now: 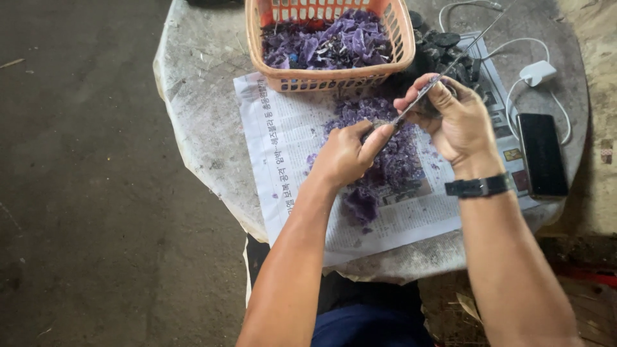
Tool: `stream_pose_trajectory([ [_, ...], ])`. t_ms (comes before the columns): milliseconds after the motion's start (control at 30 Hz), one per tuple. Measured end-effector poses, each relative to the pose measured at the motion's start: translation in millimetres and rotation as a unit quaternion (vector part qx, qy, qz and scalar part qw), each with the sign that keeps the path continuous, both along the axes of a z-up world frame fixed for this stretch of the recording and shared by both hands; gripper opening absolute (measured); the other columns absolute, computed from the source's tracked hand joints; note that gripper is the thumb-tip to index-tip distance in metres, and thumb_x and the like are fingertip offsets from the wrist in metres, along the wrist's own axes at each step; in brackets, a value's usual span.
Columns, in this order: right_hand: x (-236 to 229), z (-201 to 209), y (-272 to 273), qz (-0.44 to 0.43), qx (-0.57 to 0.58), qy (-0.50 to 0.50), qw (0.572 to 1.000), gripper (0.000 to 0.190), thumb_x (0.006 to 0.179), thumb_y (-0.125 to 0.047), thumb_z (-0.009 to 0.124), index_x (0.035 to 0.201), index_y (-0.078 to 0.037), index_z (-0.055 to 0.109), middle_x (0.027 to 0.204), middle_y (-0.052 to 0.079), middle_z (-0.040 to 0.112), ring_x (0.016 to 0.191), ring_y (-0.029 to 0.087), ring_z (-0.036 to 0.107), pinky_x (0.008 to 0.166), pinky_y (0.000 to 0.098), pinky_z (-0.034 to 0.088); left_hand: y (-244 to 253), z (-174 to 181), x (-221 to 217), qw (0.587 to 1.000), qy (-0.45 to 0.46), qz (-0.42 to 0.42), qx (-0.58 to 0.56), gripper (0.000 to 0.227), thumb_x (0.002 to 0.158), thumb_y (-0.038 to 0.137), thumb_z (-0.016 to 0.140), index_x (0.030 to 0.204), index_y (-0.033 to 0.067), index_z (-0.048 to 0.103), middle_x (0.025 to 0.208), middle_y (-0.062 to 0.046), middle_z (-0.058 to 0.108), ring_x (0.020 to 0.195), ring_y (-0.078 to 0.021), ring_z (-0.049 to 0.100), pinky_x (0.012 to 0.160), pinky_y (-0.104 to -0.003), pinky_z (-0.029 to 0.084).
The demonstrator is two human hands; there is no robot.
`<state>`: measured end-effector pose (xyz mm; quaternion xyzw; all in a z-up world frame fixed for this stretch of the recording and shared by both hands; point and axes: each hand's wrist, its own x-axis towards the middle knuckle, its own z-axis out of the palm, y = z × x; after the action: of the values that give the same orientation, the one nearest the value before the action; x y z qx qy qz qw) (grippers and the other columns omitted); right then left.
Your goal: Scraping purple wax material off black circular objects into a plastic basket using a knife on a newspaper-covered table.
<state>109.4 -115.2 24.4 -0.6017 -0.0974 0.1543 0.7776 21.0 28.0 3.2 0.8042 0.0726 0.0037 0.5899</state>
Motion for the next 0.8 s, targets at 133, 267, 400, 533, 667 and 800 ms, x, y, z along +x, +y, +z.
stream_pose_trajectory([
  [133,-2.2,9.7,0.3,0.01,-0.009,0.019,1.0,0.029,0.079,-0.026,0.06,0.097,-0.004,0.059,0.084,0.015,0.063,0.074,0.021,0.067,0.068,0.0348,0.058,-2.9,9.4,-4.5,1.0,-0.011,0.009,0.021,0.047,0.076,0.053,0.041,0.075,0.0089,0.057,0.055,-0.016,0.06,0.063,-0.0344,0.063,0.059,-0.04,0.048],
  [267,1.3,3.4,0.7,0.006,-0.06,-0.024,0.998,0.043,0.085,-0.038,0.045,0.111,-0.005,0.054,0.094,0.015,0.062,0.078,0.019,0.066,0.066,0.0334,0.057,-3.4,5.8,-9.2,0.997,-0.033,0.043,0.053,0.048,0.078,0.053,0.042,0.083,0.0085,0.058,0.065,-0.019,0.06,0.072,-0.0372,0.061,0.064,-0.044,0.046],
  [400,-0.4,2.9,-0.5,-0.035,-0.152,-0.11,0.982,0.043,0.09,-0.041,0.034,0.107,-0.01,0.058,0.066,0.014,0.06,0.038,0.013,0.048,0.034,0.0181,0.041,-6.6,-10.8,-7.2,0.993,-0.069,0.069,0.061,0.045,0.078,0.054,0.042,0.081,0.0104,0.056,0.06,-0.02,0.058,0.067,-0.0387,0.06,0.059,-0.043,0.045],
  [533,-1.6,6.1,-0.4,-0.035,-0.102,-0.047,0.993,0.041,0.09,-0.035,0.031,0.11,-0.01,0.057,0.078,0.011,0.061,0.053,0.011,0.056,0.045,0.0172,0.048,-8.3,-16.8,-9.4,0.992,-0.072,0.075,0.068,0.043,0.078,0.054,0.044,0.083,0.0125,0.056,0.059,-0.019,0.057,0.066,-0.0377,0.06,0.058,-0.042,0.044],
  [667,-5.0,13.7,2.1,0.022,0.035,0.024,0.999,0.044,0.081,-0.028,0.039,0.116,-0.004,0.052,0.098,0.014,0.061,0.075,0.017,0.06,0.057,0.023,0.05,-11.4,-6.8,-12.4,0.991,-0.066,0.064,0.093,0.043,0.078,0.052,0.044,0.09,0.0122,0.055,0.061,-0.022,0.058,0.067,-0.0393,0.061,0.06,-0.044,0.046],
  [800,-6.2,11.3,6.7,-0.003,0.108,0.067,0.992,0.044,0.076,-0.027,0.038,0.111,-0.004,0.052,0.102,0.012,0.058,0.084,0.019,0.057,0.07,0.0279,0.048,-13.5,-10.3,-15.2,0.991,-0.065,0.048,0.111,0.042,0.076,0.052,0.045,0.091,0.0135,0.053,0.061,-0.023,0.057,0.067,-0.0416,0.06,0.061,-0.046,0.047],
])
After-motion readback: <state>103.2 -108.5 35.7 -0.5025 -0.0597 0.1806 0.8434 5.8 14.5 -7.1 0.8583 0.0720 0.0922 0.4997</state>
